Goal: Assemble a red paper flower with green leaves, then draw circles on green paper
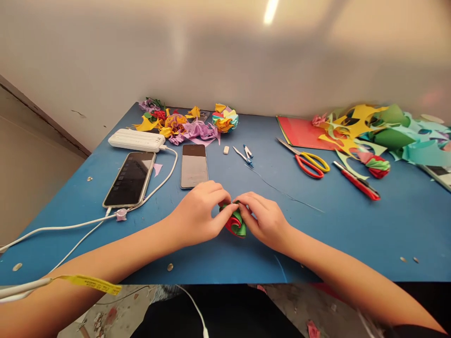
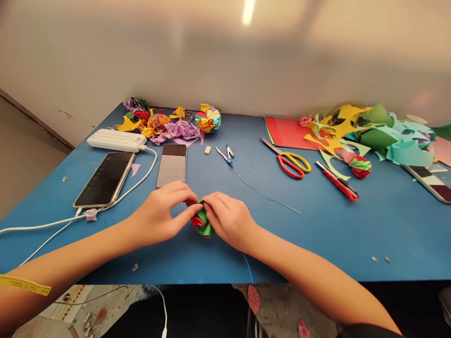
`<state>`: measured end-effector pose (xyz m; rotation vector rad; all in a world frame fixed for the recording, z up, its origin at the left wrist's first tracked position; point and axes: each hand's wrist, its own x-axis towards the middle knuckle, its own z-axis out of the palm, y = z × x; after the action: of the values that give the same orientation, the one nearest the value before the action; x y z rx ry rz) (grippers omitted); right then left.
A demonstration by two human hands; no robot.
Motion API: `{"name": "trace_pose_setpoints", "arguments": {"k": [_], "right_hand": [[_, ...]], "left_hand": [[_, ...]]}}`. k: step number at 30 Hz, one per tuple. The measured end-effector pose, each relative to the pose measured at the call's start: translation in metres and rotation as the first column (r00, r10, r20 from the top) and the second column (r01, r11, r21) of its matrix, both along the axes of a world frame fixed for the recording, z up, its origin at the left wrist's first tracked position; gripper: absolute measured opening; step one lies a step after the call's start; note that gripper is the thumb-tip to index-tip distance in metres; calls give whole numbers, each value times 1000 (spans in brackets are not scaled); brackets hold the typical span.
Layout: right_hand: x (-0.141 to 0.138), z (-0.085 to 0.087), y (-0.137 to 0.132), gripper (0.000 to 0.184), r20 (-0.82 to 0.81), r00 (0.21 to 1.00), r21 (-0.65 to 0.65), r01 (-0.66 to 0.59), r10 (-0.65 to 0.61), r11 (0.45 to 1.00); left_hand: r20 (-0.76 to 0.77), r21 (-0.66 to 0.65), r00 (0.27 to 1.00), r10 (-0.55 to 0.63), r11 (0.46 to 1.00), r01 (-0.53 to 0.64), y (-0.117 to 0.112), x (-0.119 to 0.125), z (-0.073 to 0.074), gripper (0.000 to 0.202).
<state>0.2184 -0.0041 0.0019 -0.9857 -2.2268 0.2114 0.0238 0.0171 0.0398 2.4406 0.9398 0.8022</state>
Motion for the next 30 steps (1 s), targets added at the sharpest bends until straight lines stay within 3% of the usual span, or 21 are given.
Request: {"name": "trace_pose_setpoints", "arguments": {"k": [3,10,15,21,30], "right_hand": [[0,-2,-3,21,22,1000,5,-7,7,1000],[0,1,-7,19,-72,995,16,-62,63,998],[-2,2,-8,15,-105,993,34,-58,61,998],[0,11,-8,19,-121,988,-33,-105,100,994],[5,20,-5,15,-79,982,-93,-178,171,980]], "left_hand": [[-20,-36,996,-90,995,90,0,2,-1,15],[-75,-15,984,-161,987,160,-2,2,2,18],[-180,156,963,-202,960,231,-1,0,-4,21],[-291,408,943,-162,871,275,3,-3,-14,15],[-261,377,946,-191,882,282,-4,-2,-13,14]]}}
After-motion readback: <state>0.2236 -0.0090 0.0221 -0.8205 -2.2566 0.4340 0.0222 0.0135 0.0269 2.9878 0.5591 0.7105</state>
